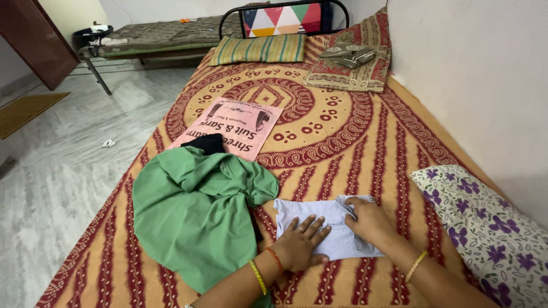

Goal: The person folds several pieces of clothing on a bed, including a black garment, a green shirt, and a white t-shirt. They place the folded items onto a shelf and continue folding other garments.

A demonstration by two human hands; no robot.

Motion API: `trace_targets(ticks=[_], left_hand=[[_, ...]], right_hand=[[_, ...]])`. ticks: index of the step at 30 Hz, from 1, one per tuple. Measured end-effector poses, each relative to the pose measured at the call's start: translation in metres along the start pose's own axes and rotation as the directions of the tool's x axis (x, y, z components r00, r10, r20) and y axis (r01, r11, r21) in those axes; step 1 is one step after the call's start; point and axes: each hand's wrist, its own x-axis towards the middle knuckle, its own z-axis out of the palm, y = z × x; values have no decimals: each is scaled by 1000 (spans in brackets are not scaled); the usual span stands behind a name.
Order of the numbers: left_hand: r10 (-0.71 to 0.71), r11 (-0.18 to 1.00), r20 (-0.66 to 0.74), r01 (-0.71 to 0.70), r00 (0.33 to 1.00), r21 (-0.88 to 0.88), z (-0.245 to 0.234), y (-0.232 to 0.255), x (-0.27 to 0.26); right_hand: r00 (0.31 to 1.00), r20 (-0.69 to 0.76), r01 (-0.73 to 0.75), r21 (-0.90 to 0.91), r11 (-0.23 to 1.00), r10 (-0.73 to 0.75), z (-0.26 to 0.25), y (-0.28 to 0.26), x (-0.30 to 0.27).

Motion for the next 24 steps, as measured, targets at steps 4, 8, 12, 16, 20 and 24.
trace_targets(ticks=[4,8,12,16,20,24], left_hand=[[3,1000,-34,-4,999,-31,-2,1,-2],[78,977,-107,-97,991,-189,-16,-12,-9],[-78,847,-335,-115,939,-519,-39,-58,-26],[-364,864,-345,176,865,-471,-42,-106,-34],[-413,853,-286,257,865,-455,-19,-133,-31],[-490,790,-248,305,836,-532,-9,-136,-20]], right_hand=[[998,-61,-12,54,998,15,-6,1,0],[997,-79,0,191,982,16,-10,1,4],[992,-103,101,255,962,-77,-8,-22,18],[991,-14,130,281,951,-132,20,-63,25],[978,-59,207,276,939,-199,59,-106,33],[989,11,144,167,975,-148,73,-124,32]])
